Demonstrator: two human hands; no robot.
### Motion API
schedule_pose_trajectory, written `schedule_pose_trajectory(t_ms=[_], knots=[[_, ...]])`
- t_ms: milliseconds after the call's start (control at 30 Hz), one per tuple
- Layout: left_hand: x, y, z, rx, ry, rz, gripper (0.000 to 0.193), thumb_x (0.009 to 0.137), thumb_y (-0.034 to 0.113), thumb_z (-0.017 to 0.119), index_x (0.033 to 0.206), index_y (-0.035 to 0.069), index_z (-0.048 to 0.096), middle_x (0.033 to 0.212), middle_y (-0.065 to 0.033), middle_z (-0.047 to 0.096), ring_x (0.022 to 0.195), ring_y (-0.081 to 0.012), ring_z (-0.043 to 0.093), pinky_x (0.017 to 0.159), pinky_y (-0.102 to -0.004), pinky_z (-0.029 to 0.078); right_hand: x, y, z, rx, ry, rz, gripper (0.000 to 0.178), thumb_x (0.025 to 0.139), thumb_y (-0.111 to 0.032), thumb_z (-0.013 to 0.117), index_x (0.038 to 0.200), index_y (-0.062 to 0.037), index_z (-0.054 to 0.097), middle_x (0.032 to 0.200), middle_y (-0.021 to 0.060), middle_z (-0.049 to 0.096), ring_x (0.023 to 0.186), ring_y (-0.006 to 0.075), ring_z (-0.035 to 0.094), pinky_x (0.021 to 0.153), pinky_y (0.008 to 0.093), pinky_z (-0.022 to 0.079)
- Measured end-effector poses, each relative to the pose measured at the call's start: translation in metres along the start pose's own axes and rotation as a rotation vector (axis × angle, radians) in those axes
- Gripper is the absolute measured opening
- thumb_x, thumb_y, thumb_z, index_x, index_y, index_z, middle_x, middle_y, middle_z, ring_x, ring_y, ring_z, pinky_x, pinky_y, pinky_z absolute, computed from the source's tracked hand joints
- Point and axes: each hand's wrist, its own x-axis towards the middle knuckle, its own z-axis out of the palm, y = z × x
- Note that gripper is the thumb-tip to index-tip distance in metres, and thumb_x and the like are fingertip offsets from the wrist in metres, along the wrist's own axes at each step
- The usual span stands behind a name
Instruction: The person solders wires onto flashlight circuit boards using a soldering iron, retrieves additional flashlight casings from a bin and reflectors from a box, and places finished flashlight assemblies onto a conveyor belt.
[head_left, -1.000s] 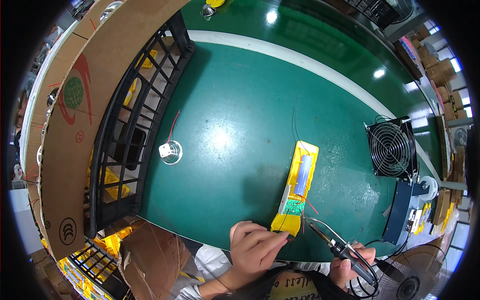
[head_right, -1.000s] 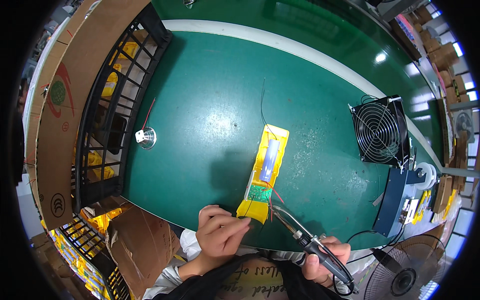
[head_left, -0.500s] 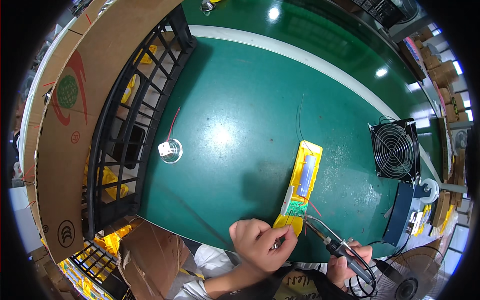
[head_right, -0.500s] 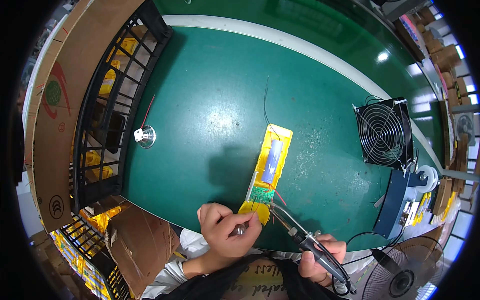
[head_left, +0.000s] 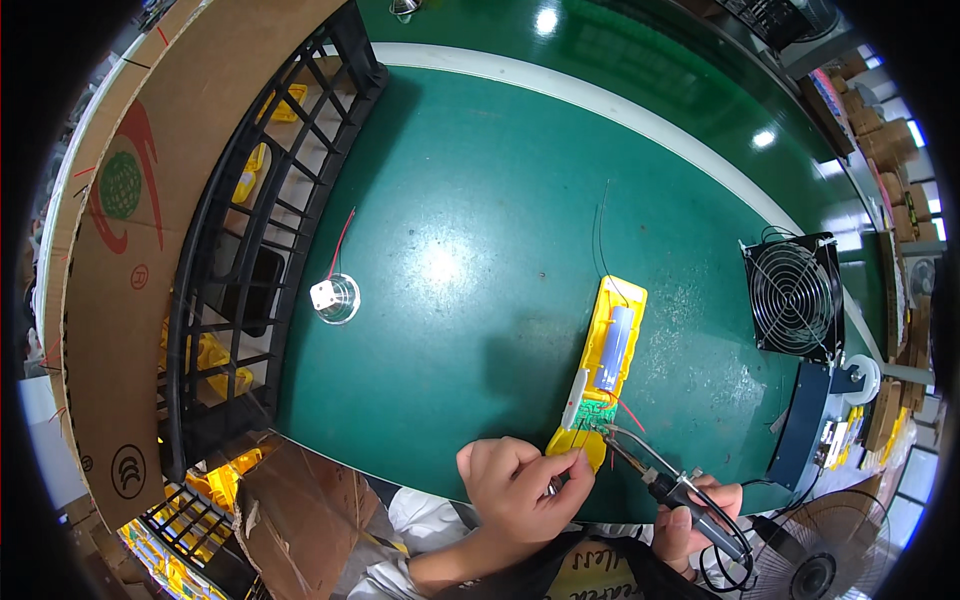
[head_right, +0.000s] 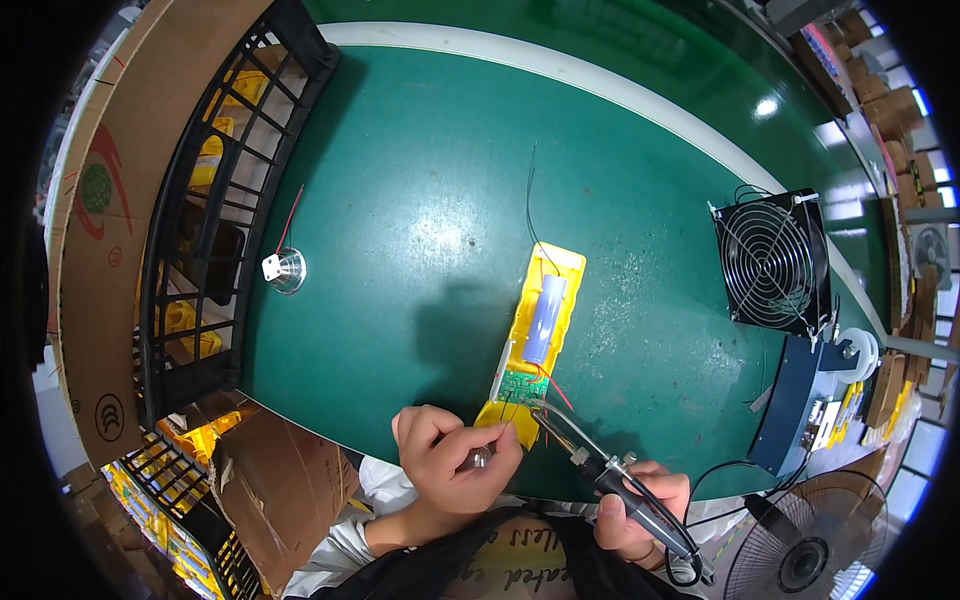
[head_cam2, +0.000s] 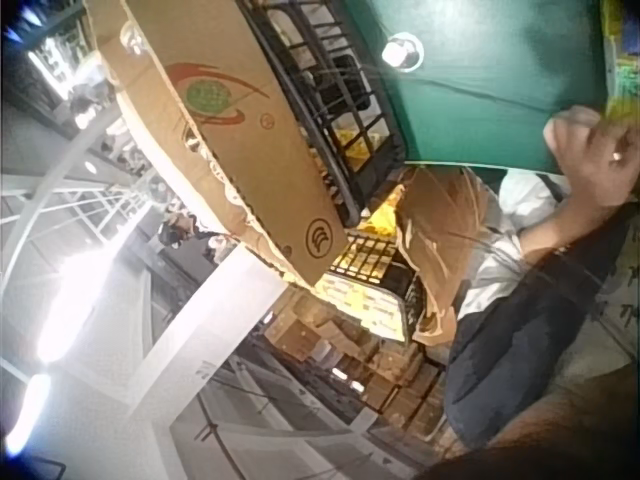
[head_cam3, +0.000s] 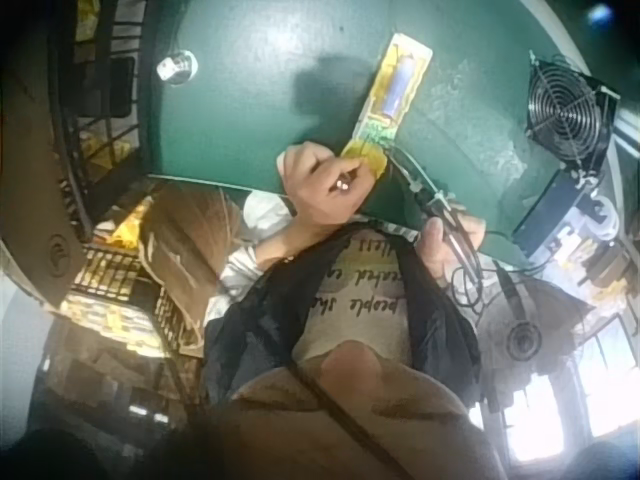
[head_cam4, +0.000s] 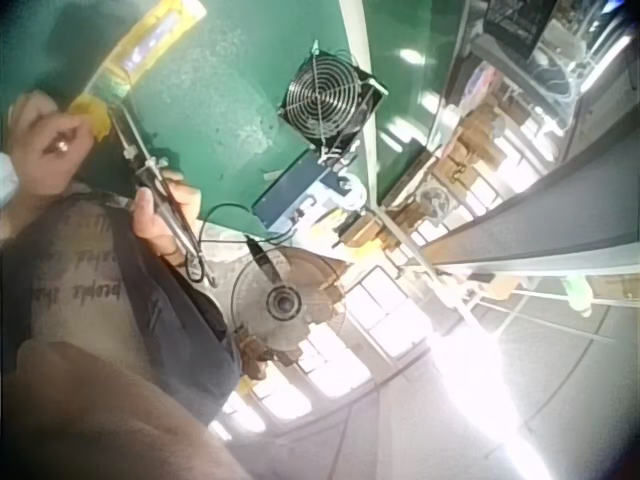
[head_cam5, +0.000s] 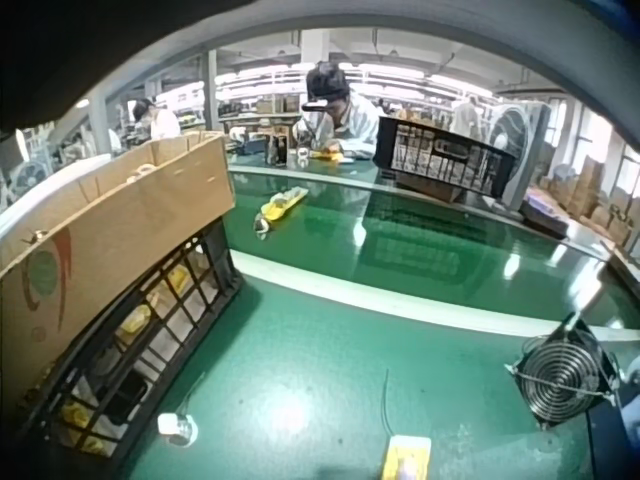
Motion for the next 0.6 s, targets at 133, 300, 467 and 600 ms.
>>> schedule_pose_trajectory(t_ms=[133, 300, 467, 600], knots=[[-0.0017, -0.0015, 0.0025, -0.013, -0.002, -0.001, 0.02, 0.053, 0.004, 0.073, 0.067, 0.014, 0.063, 0.063, 0.0023, 0.038, 0.06, -0.0158, 0.038, 0.059, -0.0292, 0.028, 0.0002, -0.0009, -0.0009, -0.024, -0.003, 0.01, 0.041, 0.076, -0.025, 0.067, 0.09, -0.0018, 0.036, 0.066, 0.0091, 0.053, 0.057, 0.0122, 0.051, 0.057, 0.0244, 0.044], [-0.0019, -0.001, 0.0025, -0.002, 0.021, -0.018, 0.019, 0.057, 0.01, 0.075, 0.068, 0.017, 0.061, 0.062, 0.005, 0.039, 0.06, -0.0132, 0.041, 0.062, -0.0303, 0.026, 0.0046, -0.0019, 0.0053, 0.0, 0.03, -0.024, 0.04, 0.077, -0.024, 0.066, 0.089, -0.0017, 0.036, 0.066, 0.0085, 0.053, 0.057, 0.0113, 0.051, 0.057, 0.0241, 0.044], [-0.0015, -0.0012, 0.0025, 0.002, 0.016, -0.006, 0.019, 0.055, 0.007, 0.074, 0.068, 0.016, 0.062, 0.062, 0.004, 0.038, 0.06, -0.0141, 0.04, 0.061, -0.0297, 0.027, 0.0059, -0.0044, 0.0058, 0.0, 0.019, -0.002, 0.039, 0.077, -0.024, 0.066, 0.09, -0.0018, 0.036, 0.066, 0.0084, 0.053, 0.057, 0.0112, 0.051, 0.057, 0.0235, 0.044], [-0.0024, -0.0018, 0.004, 0.004, 0.015, -0.003, 0.02, 0.053, 0.004, 0.072, 0.067, 0.015, 0.063, 0.062, 0.0032, 0.037, 0.06, -0.0147, 0.038, 0.06, -0.029, 0.027, 0.0045, -0.005, 0.0033, -0.015, 0.004, 0.023, 0.04, 0.076, -0.024, 0.066, 0.089, -0.0013, 0.036, 0.064, 0.008, 0.052, 0.056, 0.0109, 0.051, 0.054, 0.0226, 0.044]])
